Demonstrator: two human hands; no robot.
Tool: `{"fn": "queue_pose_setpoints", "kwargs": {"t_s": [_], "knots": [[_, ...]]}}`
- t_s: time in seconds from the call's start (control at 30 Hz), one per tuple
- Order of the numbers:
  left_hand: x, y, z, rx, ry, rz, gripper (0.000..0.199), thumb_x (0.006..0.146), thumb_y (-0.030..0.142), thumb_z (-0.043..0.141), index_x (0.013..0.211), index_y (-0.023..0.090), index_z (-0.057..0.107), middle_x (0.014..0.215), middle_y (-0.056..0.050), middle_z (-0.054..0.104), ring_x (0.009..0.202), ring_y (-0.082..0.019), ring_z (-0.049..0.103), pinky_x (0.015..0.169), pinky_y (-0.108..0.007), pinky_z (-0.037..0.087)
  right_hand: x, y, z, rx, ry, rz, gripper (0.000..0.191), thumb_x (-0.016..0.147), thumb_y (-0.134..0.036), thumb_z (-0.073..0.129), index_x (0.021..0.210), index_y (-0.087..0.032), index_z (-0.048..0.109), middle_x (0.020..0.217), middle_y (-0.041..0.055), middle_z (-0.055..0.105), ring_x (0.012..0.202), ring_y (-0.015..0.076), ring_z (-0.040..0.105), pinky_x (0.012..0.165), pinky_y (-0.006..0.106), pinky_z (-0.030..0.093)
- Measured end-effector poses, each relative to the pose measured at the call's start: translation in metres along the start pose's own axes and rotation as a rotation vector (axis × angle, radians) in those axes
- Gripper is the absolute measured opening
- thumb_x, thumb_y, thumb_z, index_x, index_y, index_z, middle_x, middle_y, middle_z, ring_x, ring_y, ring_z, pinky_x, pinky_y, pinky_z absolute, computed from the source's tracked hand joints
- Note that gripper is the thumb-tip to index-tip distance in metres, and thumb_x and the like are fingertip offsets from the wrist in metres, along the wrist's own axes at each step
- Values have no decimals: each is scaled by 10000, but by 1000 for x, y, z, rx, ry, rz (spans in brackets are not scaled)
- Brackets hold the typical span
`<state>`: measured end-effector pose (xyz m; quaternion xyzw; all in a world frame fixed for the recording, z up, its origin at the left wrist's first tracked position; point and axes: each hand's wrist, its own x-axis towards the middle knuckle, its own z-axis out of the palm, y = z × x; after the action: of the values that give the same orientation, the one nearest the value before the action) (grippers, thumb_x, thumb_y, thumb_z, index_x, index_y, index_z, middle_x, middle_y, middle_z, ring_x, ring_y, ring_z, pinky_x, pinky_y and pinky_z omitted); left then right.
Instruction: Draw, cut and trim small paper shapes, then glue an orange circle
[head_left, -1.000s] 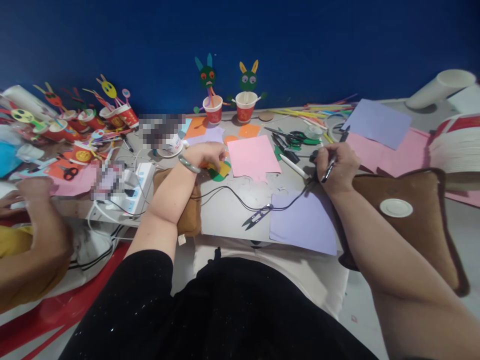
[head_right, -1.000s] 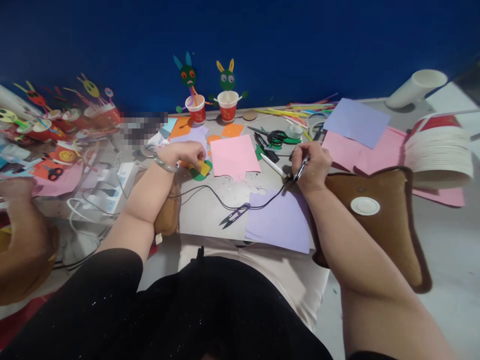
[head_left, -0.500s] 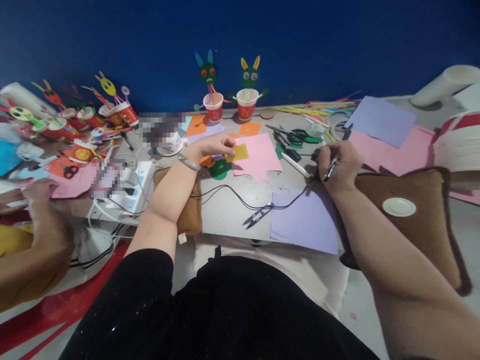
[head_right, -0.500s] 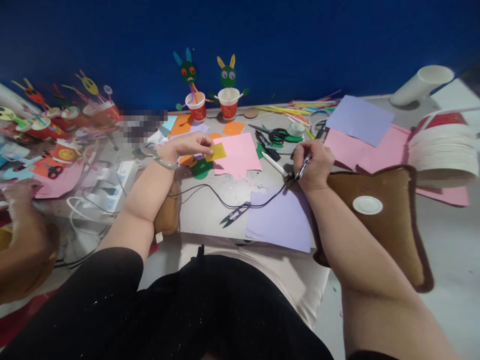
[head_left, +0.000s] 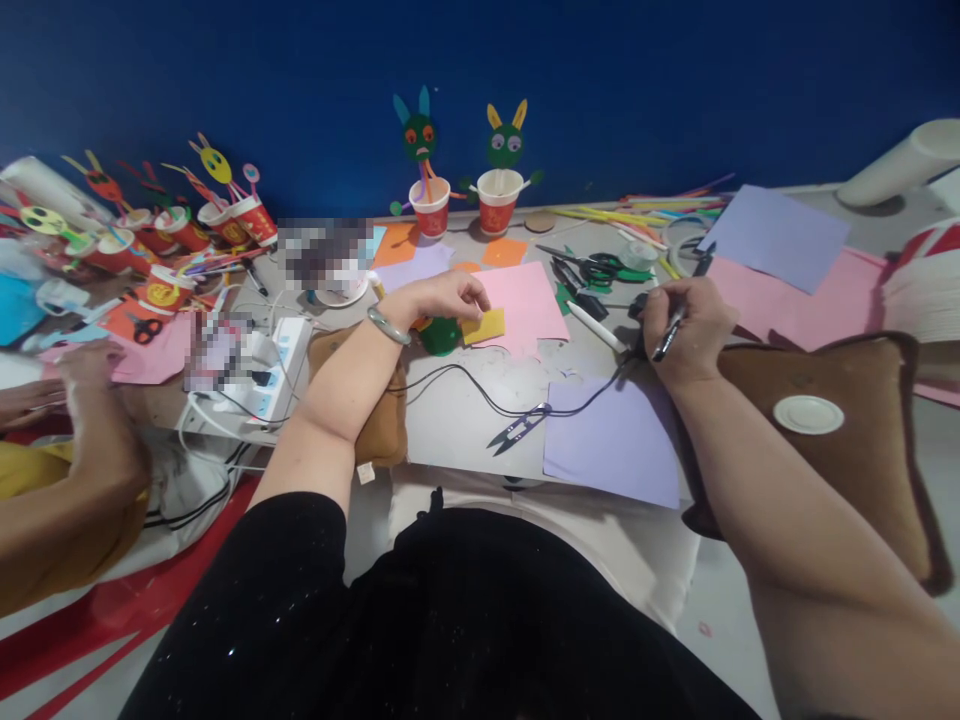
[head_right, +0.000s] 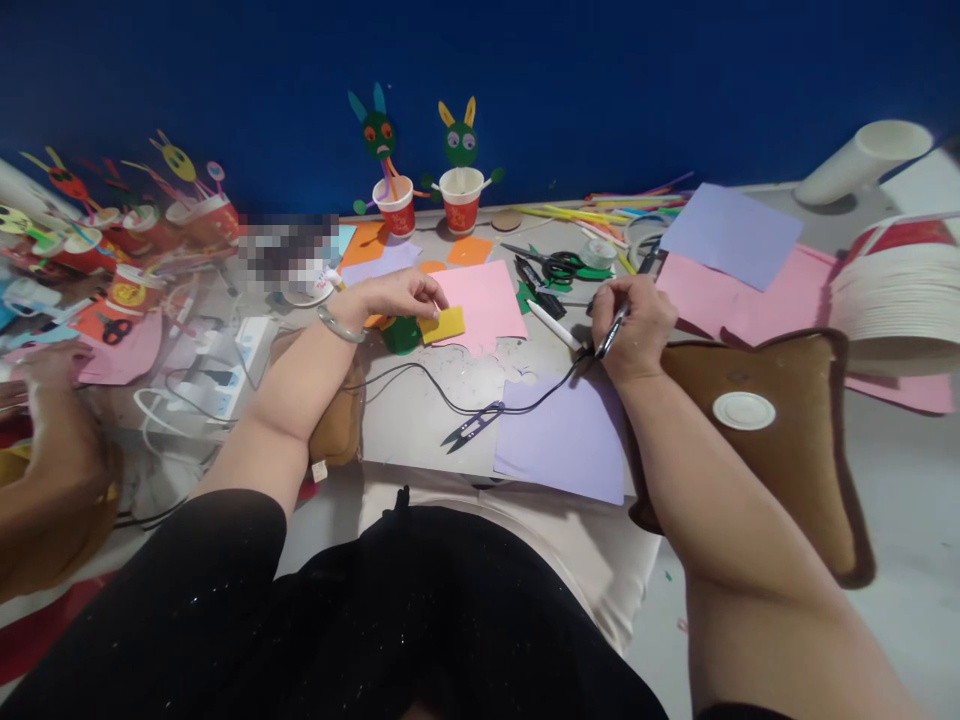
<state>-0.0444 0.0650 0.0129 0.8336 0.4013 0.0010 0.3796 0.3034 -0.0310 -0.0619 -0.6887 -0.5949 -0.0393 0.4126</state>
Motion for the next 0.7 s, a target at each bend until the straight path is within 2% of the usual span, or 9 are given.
{"fn": "queue_pose_setpoints", "kwargs": {"t_s": [0.03, 0.1, 0.13, 0.23, 0.33, 0.5, 0.7], "knots": [[-3, -2, -4, 126, 27, -38, 210, 818, 155, 715, 1021, 160, 768, 919, -24, 768, 777, -122, 651, 704, -247, 476, 0, 0, 0, 5, -2, 6, 87, 884, -257, 608, 814, -240, 558, 722, 39, 637, 702, 201, 560, 784, 360, 481], [-11, -5, -13, 259, 79, -118, 207, 737, 119, 763, 942, 137, 778, 876, -45, 765, 746, -138, 611, 688, -268, 451, -1, 0, 0, 15, -7, 20, 89, 904, -268, 610, 831, -239, 568, 713, 28, 634, 700, 195, 567, 790, 352, 484], [-14, -7, -17, 397, 89, -185, 199, 701, 116, 778, 896, 156, 779, 853, -33, 762, 733, -140, 595, 694, -273, 449, -1, 0, 0, 19, -12, 26, 88, 912, -272, 613, 840, -238, 573, 710, 23, 635, 702, 193, 573, 794, 348, 485], [-20, -6, -22, 532, 17, -277, 261, 594, 110, 831, 841, 181, 788, 833, -37, 774, 749, -174, 615, 705, -282, 468, -1, 2, 2, 26, -21, 39, 61, 916, -259, 612, 868, -229, 589, 714, 25, 647, 707, 192, 592, 799, 342, 484], [-17, 0, -19, 647, -50, -348, 311, 575, 88, 806, 871, 183, 802, 869, -63, 794, 788, -213, 666, 719, -298, 493, -2, 4, 4, 18, -20, 23, 48, 920, -255, 602, 889, -217, 600, 734, 38, 664, 689, 197, 591, 790, 352, 483], [-16, 7, -16, 646, -56, -410, 270, 605, 38, 707, 815, 171, 811, 831, -91, 790, 767, -241, 697, 735, -341, 526, -3, 4, 4, 16, 0, -25, 47, 924, -258, 595, 899, -217, 600, 726, 37, 660, 676, 193, 590, 772, 347, 492], [-25, 2, -28, 553, 96, -412, 361, 709, 36, 636, 979, 169, 837, 998, -116, 809, 884, -232, 733, 812, -334, 550, -3, 2, 3, 40, 17, -46, 54, 917, -252, 595, 868, -231, 585, 683, 19, 640, 626, 182, 571, 739, 341, 491]]}}
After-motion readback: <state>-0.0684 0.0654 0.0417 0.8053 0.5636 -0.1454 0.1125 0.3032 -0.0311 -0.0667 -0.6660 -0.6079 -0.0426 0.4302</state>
